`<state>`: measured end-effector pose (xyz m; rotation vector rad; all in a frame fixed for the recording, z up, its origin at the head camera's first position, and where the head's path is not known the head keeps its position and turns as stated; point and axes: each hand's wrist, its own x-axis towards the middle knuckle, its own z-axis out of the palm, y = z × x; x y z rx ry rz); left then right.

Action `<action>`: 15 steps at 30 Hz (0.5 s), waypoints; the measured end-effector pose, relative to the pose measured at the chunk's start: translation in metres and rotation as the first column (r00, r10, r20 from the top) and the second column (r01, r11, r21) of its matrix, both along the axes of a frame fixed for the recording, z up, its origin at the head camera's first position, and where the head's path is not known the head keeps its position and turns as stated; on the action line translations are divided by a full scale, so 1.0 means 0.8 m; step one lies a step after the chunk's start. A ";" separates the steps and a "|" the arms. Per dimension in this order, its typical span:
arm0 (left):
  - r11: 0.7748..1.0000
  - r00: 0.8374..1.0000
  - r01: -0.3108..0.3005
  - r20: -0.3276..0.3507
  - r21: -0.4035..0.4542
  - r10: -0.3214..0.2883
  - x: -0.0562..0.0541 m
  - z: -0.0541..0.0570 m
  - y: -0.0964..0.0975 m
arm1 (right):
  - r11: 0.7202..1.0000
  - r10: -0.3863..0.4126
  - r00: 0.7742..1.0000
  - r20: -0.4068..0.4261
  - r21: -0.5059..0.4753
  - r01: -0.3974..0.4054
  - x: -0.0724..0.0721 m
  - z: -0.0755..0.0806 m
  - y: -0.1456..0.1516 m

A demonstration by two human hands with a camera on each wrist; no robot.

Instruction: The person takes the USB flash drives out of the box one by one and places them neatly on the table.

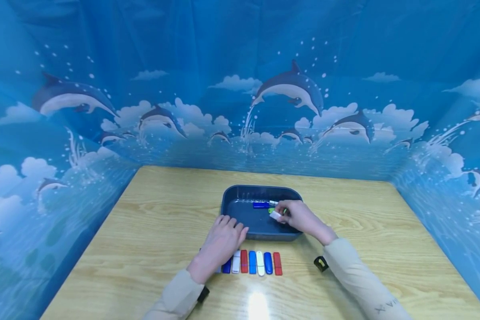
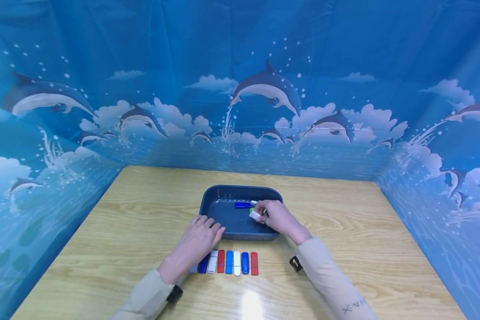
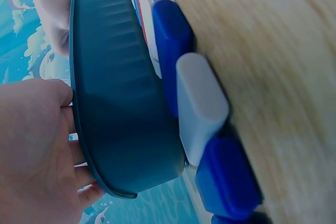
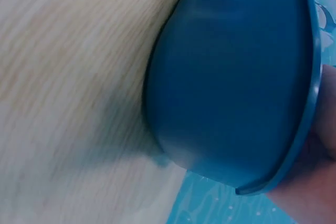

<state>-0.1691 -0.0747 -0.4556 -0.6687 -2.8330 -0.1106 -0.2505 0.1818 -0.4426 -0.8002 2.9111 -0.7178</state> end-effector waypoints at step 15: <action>1.000 0.999 0.021 -0.027 0.017 -0.021 0.000 -0.001 -0.001 | 0.914 -0.263 0.947 0.186 -0.267 0.306 0.017 0.007 -0.006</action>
